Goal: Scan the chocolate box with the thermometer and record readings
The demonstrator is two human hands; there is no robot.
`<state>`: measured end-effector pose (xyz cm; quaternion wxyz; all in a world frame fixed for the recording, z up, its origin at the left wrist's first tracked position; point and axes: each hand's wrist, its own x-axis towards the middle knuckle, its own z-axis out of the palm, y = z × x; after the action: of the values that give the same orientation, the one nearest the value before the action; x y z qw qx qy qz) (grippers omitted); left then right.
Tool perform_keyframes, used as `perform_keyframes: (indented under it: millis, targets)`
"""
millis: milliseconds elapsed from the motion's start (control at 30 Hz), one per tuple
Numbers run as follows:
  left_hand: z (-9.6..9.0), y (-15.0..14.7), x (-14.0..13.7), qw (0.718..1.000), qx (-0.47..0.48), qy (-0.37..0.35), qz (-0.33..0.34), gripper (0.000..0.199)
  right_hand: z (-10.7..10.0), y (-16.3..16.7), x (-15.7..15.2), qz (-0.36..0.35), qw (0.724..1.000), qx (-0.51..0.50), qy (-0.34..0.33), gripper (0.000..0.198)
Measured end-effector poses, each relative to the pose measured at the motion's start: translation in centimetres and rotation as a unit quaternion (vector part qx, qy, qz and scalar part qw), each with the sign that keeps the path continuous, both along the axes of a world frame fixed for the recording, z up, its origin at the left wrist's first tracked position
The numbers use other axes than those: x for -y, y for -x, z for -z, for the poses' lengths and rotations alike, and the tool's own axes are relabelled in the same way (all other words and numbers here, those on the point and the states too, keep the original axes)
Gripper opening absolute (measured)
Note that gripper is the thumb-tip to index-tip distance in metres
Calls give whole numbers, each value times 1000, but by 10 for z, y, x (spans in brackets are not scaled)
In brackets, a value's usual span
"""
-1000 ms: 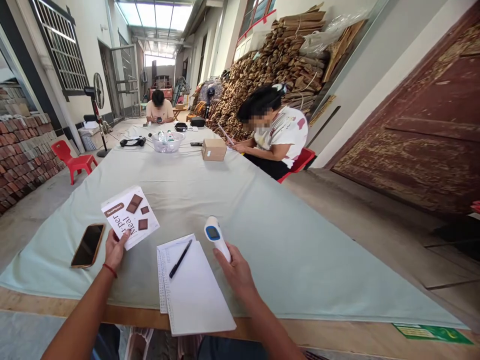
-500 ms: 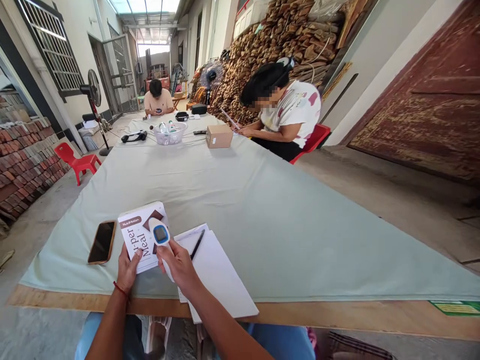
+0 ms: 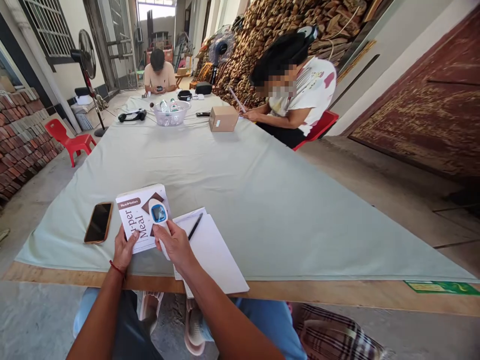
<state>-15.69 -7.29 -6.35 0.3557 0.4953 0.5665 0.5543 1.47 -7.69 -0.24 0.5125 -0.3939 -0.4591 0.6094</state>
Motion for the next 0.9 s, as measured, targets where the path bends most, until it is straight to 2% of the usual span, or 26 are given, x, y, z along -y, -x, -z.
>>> perform_keyframes:
  millis: [400,633,900]
  targets:
    - [-7,-3,1,1000,9,-6,0,61,-2,-1,0,1,1000,-12,11,34]
    - [-8,-4,2,1000,-3,-14,8,59,5,0,0,4,1000,6,1,34]
    - [-6,-5,2,1000,-5,-15,9,63,-5,2,3,1,999,-18,26,34]
